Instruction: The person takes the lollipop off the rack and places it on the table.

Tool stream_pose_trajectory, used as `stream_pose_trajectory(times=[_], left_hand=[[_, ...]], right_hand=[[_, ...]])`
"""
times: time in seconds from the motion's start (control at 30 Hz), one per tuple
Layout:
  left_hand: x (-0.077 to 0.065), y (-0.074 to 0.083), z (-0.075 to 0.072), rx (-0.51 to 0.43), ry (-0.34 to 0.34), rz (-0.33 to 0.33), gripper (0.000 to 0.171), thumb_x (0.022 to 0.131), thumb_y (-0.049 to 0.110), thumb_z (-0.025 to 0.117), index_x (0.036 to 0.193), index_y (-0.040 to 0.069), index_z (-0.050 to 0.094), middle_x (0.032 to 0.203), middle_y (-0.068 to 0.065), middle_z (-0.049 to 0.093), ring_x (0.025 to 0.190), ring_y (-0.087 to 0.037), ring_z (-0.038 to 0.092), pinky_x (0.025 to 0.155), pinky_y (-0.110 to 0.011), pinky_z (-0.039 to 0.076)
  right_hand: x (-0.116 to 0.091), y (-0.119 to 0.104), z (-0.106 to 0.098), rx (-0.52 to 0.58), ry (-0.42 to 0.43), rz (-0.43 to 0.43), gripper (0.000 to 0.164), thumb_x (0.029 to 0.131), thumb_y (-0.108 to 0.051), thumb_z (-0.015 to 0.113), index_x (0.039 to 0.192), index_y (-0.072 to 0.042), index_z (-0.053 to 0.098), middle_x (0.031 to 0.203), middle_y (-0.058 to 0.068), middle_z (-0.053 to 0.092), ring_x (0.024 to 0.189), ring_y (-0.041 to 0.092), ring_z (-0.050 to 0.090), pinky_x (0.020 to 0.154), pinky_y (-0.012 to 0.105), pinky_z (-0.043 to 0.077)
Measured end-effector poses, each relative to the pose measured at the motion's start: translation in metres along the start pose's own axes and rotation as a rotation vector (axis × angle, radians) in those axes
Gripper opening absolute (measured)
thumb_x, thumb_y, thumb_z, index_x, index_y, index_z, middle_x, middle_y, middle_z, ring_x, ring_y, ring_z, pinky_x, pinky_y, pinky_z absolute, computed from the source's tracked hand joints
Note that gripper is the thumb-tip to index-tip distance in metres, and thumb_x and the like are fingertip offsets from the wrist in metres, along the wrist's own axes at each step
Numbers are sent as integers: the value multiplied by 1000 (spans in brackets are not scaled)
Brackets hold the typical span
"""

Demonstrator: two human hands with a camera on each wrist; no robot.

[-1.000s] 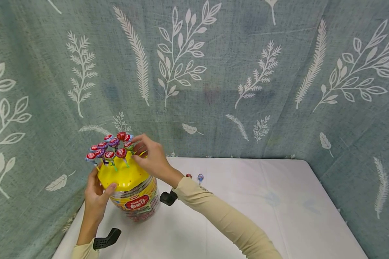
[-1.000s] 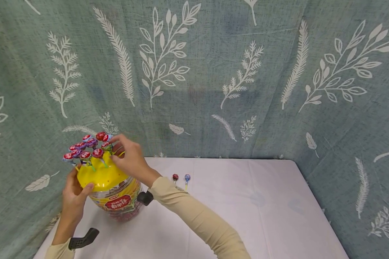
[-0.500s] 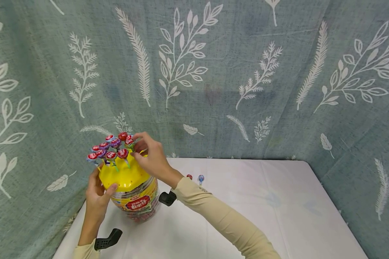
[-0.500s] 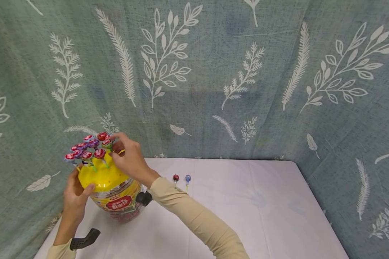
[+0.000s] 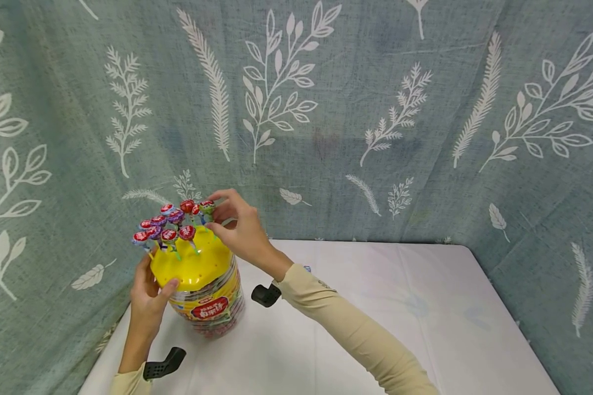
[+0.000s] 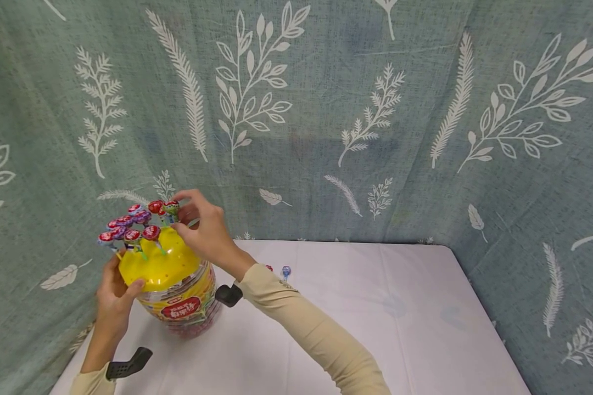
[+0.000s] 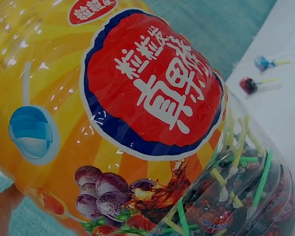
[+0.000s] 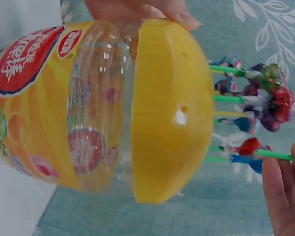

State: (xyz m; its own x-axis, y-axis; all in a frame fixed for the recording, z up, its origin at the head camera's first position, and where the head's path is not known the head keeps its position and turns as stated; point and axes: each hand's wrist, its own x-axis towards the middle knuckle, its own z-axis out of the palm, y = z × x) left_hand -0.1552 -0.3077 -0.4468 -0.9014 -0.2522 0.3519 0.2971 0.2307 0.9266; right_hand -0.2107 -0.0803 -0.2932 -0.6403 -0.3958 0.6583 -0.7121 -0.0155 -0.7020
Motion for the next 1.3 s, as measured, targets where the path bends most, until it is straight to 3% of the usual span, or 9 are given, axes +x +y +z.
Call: stream_pose_trajectory(times=[0.2, 0.43, 0.6, 0.8, 0.93, 1.07, 1.3], left_hand=[[0, 1, 2, -12, 4, 10, 76, 87, -1, 59, 149, 20, 21, 150, -4, 27, 126, -13, 36, 93, -10, 36], [2, -1, 2, -17, 8, 11, 75, 87, -2, 59, 149, 20, 22, 150, -4, 27, 125, -12, 37, 92, -10, 37], [3, 0, 5, -39, 4, 0, 75, 87, -1, 59, 149, 21, 21, 150, -4, 28, 127, -13, 37, 93, -10, 37], [3, -2, 4, -53, 15, -19, 76, 87, 1, 59, 149, 23, 21, 150, -3, 27, 128, -14, 36, 93, -10, 37], [3, -1, 3, -51, 22, -11, 76, 86, 1, 59, 149, 24, 23, 148, -3, 30, 126, -14, 37, 93, -10, 37], [2, 0, 3, -53, 26, -3, 76, 86, 0, 59, 148, 23, 23, 148, -3, 30, 126, -14, 37, 94, -11, 36], [2, 0, 5, -64, 24, -10, 76, 86, 1, 59, 149, 21, 22, 149, -3, 28, 128, -14, 36, 95, -11, 35]], right_hand=[[-3, -1, -16, 39, -11, 28, 38, 83, 11, 63, 117, 5, 47, 90, 25, 60, 76, 34, 63, 64, 18, 51], [-7, 36, -29, 19, 7, 60, 43, 82, 4, 68, 120, -5, 49, 90, 16, 62, 74, 20, 64, 61, 25, 53], [-14, 38, -45, 5, 27, 72, 43, 82, 4, 68, 119, -6, 50, 88, 14, 61, 73, 18, 63, 60, 30, 54], [-25, 42, -59, 0, 30, 127, 42, 82, 4, 68, 119, -6, 51, 88, 16, 61, 73, 17, 62, 60, 29, 54], [-31, 42, -67, -3, 39, 165, 43, 82, 3, 69, 119, -8, 51, 88, 15, 60, 73, 19, 63, 60, 28, 54], [-37, 40, -75, 4, 34, 182, 44, 81, 7, 68, 120, -3, 50, 89, 22, 59, 74, 29, 63, 59, 30, 54], [-46, 17, -91, 14, 27, 217, 42, 81, 11, 64, 119, 4, 49, 91, 31, 57, 76, 39, 61, 61, 37, 54]])
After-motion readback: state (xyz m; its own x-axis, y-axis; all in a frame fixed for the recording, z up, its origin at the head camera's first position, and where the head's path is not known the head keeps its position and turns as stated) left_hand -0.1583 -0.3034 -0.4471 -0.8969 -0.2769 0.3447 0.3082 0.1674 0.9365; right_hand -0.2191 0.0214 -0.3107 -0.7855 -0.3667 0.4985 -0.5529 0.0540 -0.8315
